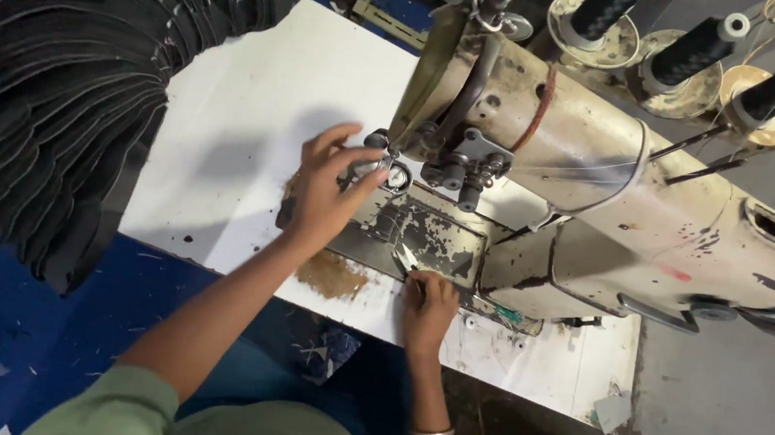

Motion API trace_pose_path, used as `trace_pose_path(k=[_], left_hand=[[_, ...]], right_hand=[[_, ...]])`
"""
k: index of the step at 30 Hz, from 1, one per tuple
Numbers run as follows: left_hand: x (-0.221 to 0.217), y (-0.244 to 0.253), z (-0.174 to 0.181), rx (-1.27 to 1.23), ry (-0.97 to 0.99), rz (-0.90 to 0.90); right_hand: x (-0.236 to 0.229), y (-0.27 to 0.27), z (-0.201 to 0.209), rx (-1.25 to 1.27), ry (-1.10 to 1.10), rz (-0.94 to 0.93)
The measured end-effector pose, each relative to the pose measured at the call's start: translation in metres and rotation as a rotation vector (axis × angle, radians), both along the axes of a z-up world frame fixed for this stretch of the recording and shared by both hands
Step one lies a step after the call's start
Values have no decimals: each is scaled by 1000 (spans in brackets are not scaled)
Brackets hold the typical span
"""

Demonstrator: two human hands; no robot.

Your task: The person threads a sewing machine by hand, guiding the thread through the tension discs and needle area. They use a pair of scissors to cut the thread and continue adjusting the thread path through the machine's guides.

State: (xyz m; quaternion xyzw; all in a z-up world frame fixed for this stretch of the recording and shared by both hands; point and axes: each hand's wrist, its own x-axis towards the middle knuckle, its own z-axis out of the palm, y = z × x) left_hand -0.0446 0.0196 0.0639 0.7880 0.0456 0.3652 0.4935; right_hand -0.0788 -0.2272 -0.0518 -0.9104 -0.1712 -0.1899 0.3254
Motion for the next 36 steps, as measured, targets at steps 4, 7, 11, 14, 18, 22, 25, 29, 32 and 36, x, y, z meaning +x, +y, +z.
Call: trace_pose_path(k=[4,7,11,14,18,22,25,29,32,36], left_hand=[[28,11,3,-36,-54,-158],[38,26,-6,-40,-32,-291],[40,37,-5,-38,-1,-388],[30,35,-17,-70,54,-365],[-5,25,-25,4,46,-358],[-35,11,-9,5,-144,-529],[-24,13,8,21,-235,-674],[-16,17,-8,-773,138,-917],[-40,26,-42,-427,156,-617],[-139,52,-83,-355,464,-503]], right_hand=[[4,-5,-2,56,21,-16],[4,-4,1,81,63,-45],[3,0,6,83,91,-54],[0,-1,2,75,80,-77],[3,-7,-11,110,67,-189],[4,-7,-15,101,60,-238],[2,-6,-13,83,-2,-213],[0,-4,-10,138,-122,-197],[-13,-8,-7,218,-128,-214],[-28,0,2,328,-13,-162]])
